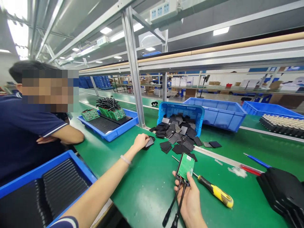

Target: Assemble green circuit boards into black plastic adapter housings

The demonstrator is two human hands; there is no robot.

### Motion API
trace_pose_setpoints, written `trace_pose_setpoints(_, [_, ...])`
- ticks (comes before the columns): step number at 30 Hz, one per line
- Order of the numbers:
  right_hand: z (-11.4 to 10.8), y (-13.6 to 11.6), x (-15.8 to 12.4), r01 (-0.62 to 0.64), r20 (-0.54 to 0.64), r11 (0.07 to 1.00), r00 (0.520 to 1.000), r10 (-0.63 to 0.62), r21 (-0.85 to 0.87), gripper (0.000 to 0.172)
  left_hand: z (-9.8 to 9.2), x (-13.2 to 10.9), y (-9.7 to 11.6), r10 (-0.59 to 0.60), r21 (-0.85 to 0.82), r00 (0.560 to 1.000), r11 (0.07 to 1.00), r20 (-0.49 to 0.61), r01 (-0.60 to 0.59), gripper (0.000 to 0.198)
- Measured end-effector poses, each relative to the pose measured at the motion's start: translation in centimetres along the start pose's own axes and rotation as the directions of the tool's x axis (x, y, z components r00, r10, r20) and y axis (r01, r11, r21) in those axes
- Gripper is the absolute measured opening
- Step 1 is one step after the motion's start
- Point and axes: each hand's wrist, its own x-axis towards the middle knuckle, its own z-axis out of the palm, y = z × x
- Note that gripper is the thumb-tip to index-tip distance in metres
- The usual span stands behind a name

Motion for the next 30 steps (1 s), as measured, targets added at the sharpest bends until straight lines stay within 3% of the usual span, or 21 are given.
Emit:
trace_pose_setpoints(3, [-0.1, -0.1, 0.1, 0.002, 0.001, 1.0, 1.0, -0.002, -0.007, 0.019, 0.8, -0.8, -0.7, 0.004, 0.0, 1.0, 1.0, 0.018, -0.004, 0.045])
trace_pose_setpoints(7, [0.0, -0.5, 0.1, 0.04, -0.014, 0.999, 0.999, -0.04, -0.001, 0.011, 1.3, -1.3, 0.0, 0.019, -0.008, 0.998, 1.0, 0.054, -0.019, 0.071])
trace_pose_setpoints(12, [-0.2, -0.6, 0.3, 0.085, -0.022, 0.996, 0.996, -0.085, 0.001, 0.007, 0.7, -1.3, 0.3, 0.008, 0.044, 0.999, 0.999, 0.043, -0.01, 0.051])
trace_pose_setpoints(15, [-0.4, -0.6, 0.5, 0.088, -0.017, 0.996, 0.996, -0.088, -0.007, 0.009, 0.3, -1.0, -0.1, 0.02, 0.074, 0.994, 0.997, 0.106, -0.028, 0.034])
trace_pose_setpoints(21, [-0.1, -0.5, 0.3, 0.071, -0.019, 0.997, 0.997, -0.071, -0.008, 0.009, 0.4, -0.2, -0.6, 0.022, 0.116, 0.979, 0.992, 0.204, -0.046, 0.029])
trace_pose_setpoints(25, [0.0, -0.4, 0.2, 0.059, -0.012, 0.998, 0.998, -0.059, 0.001, 0.01, -1.2, 1.7, 0.2, 0.024, 0.096, 0.988, 0.995, 0.156, -0.04, 0.03])
trace_pose_setpoints(30, [-0.3, -0.4, 0.4, 0.052, -0.005, 0.999, 0.999, -0.052, 0.006, 0.009, -4.3, 4.3, 1.6, 0.052, -0.022, 0.999, 0.998, 0.008, -0.052, 0.045])
